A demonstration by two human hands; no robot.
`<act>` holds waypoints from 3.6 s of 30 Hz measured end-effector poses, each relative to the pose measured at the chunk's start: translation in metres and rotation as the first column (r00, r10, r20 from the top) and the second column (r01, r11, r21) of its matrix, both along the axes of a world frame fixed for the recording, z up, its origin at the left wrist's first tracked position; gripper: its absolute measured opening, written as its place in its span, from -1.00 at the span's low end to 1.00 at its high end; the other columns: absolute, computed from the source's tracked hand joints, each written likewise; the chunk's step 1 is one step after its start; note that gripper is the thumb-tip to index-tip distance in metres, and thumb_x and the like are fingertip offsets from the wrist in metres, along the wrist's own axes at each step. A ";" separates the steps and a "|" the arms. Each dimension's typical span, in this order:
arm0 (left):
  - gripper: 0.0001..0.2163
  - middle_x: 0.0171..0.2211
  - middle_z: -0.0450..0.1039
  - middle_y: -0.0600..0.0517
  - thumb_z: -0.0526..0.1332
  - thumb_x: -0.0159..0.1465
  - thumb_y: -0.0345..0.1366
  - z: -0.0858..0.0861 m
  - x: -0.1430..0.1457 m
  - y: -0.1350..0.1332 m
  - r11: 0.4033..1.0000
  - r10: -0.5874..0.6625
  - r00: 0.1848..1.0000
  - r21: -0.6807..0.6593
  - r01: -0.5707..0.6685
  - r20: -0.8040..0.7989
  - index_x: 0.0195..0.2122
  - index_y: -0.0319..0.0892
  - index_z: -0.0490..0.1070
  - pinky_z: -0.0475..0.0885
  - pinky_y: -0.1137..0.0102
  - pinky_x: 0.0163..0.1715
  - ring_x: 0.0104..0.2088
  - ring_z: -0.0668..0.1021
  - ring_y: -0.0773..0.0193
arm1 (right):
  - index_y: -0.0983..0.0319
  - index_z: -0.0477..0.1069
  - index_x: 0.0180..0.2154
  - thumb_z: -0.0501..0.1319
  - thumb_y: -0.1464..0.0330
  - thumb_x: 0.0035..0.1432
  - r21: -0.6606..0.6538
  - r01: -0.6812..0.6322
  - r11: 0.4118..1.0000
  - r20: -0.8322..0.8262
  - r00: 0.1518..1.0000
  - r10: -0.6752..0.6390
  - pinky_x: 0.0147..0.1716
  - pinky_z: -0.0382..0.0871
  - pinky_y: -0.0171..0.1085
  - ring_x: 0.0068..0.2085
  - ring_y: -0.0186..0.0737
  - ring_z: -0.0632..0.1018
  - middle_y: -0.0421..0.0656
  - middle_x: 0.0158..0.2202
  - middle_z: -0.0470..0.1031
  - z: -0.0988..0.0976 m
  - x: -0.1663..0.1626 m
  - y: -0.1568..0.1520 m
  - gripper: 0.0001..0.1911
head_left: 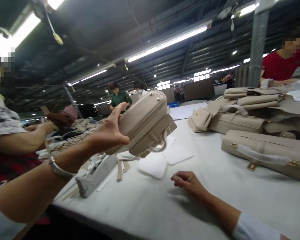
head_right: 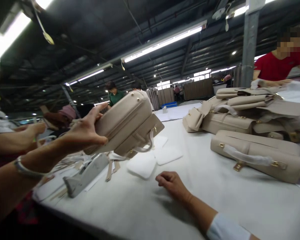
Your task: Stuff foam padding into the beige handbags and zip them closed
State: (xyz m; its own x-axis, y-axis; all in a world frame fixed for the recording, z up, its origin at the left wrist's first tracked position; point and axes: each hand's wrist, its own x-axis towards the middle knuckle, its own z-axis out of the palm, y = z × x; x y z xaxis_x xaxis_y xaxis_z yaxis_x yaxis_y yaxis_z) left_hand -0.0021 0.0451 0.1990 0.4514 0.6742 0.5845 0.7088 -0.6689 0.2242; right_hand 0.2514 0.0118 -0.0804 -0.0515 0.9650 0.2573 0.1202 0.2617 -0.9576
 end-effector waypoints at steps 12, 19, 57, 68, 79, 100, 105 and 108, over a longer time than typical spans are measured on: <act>-0.59 -0.17 0.42 -0.14 0.07 0.24 -0.50 -0.233 0.026 -0.064 0.738 -0.088 0.850 0.539 0.405 -0.519 0.14 -0.29 0.24 0.34 0.18 -0.14 -0.18 0.46 0.12 | 0.36 0.39 -0.03 0.20 0.06 0.13 -0.243 -0.440 0.865 -0.673 0.718 0.176 -0.21 0.45 -0.15 -0.23 -0.06 0.56 0.06 -0.19 0.54 0.034 0.043 -0.024 -0.46; -0.75 -0.28 0.43 -0.06 0.18 0.24 -0.17 -0.210 0.041 -0.045 0.871 -0.311 0.920 0.316 0.376 -0.238 -0.12 -0.20 0.38 0.35 0.19 -0.18 -0.25 0.45 0.14 | 0.41 0.43 -0.07 0.40 0.30 -0.10 -0.233 -0.381 0.895 -0.483 0.844 0.234 -0.33 0.47 -0.23 -0.32 -0.10 0.57 0.06 -0.25 0.55 0.030 0.056 -0.022 -0.47; -0.89 -0.32 0.46 0.01 0.20 0.10 -0.46 -0.226 0.001 -0.032 0.917 -0.166 0.921 0.398 0.014 0.352 -0.51 -0.13 0.32 0.31 0.06 0.02 -0.11 0.45 0.12 | 0.30 0.41 -0.53 0.24 0.26 -0.08 -0.356 0.197 0.913 0.340 0.938 -0.070 -0.52 0.27 -0.31 -0.49 -0.23 0.45 -0.15 -0.54 0.49 0.027 0.073 -0.007 -0.79; -0.59 -0.16 0.34 -0.05 0.13 0.02 -0.51 -0.225 0.002 -0.043 0.995 -0.083 0.853 0.004 0.095 0.515 -0.07 -0.16 0.26 0.39 0.22 -0.04 -0.09 0.43 0.16 | 0.21 0.51 -0.20 0.21 0.08 0.04 0.251 0.134 0.959 0.690 0.670 -0.275 -0.31 0.36 -0.21 -0.28 -0.10 0.51 -0.06 -0.24 0.54 0.154 0.044 -0.010 -0.61; -0.63 -0.22 0.32 -0.03 0.10 0.01 -0.56 -0.221 -0.007 -0.050 0.988 -0.110 0.813 -0.029 0.153 0.572 -0.13 -0.16 0.27 0.39 0.27 -0.11 -0.15 0.42 0.20 | 0.18 0.45 -0.07 0.26 0.39 0.08 -0.157 -0.507 0.847 0.878 0.322 0.355 -0.21 0.26 -0.27 -0.24 -0.23 0.41 -0.18 -0.29 0.33 0.150 -0.078 0.015 -0.68; -0.73 -0.26 0.42 0.03 0.16 0.06 -0.50 -0.195 -0.001 -0.037 0.989 -0.015 0.967 -0.139 0.051 0.255 -0.20 -0.12 0.38 0.35 0.27 -0.15 -0.16 0.35 0.14 | 0.31 0.46 -0.39 0.39 0.21 -0.13 -0.367 -0.257 0.894 0.527 0.735 0.427 -0.47 0.18 -0.37 -0.45 -0.36 0.36 -0.23 -0.49 0.43 0.142 -0.059 0.026 -0.68; -0.74 -0.30 0.42 0.03 0.11 0.05 -0.55 -0.191 0.001 -0.032 0.992 -0.017 0.976 -0.120 0.044 0.217 -0.26 -0.14 0.40 0.35 0.29 -0.17 -0.19 0.36 0.16 | 0.30 0.40 -0.50 0.38 0.29 -0.24 -0.535 -0.151 0.831 0.404 0.818 0.409 -0.59 0.11 -0.38 -0.57 -0.40 0.29 -0.26 -0.62 0.34 0.161 -0.071 0.029 -0.74; -0.73 -0.31 0.42 0.02 0.09 0.05 -0.56 -0.191 0.002 -0.029 0.996 0.003 0.986 -0.091 0.012 0.166 -0.26 -0.15 0.42 0.36 0.28 -0.17 -0.19 0.37 0.15 | 0.28 0.36 -0.55 0.32 0.39 -0.24 -0.594 -0.095 0.799 0.365 0.853 0.373 -0.62 0.12 -0.38 -0.61 -0.40 0.28 -0.28 -0.67 0.30 0.164 -0.075 0.024 -0.84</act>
